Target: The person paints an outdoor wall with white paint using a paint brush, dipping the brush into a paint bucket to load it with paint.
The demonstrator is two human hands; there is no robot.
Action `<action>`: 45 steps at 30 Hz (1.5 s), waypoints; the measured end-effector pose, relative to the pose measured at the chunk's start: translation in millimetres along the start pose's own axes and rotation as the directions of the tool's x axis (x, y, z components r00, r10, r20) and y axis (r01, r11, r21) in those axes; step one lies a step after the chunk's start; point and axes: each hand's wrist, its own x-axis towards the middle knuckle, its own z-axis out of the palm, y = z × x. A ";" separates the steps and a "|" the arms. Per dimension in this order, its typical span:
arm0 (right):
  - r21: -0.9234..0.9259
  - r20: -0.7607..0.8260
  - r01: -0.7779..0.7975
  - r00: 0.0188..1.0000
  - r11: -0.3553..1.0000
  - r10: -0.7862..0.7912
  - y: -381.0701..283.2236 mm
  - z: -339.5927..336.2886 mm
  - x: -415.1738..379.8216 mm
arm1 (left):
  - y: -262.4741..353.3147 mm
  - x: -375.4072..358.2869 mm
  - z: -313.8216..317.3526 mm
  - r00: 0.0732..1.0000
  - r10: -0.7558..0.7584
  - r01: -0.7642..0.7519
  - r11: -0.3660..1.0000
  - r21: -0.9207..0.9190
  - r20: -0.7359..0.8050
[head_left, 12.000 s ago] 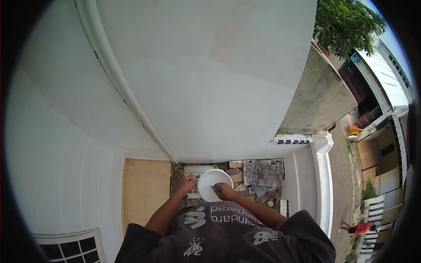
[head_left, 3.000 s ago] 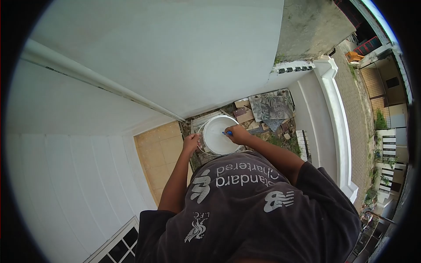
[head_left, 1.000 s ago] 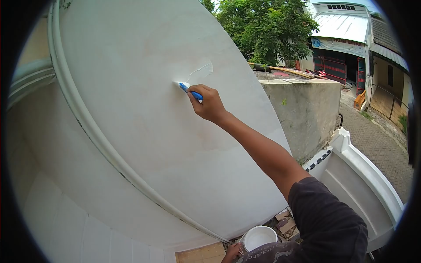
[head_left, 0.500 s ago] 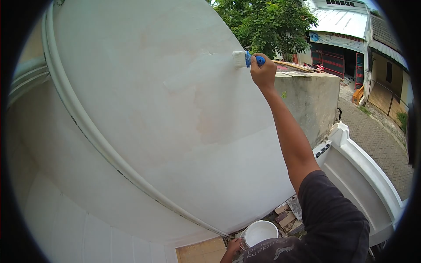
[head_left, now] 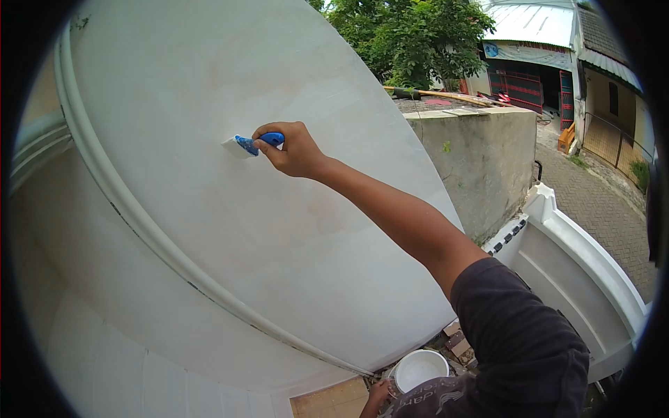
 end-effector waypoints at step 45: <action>-0.435 -0.078 0.227 0.955 0.871 -0.287 24.5 -11.8 55.5 | -2.6 8.3 0.5 1.000 0.010 -0.011 1.000 0.024 0.004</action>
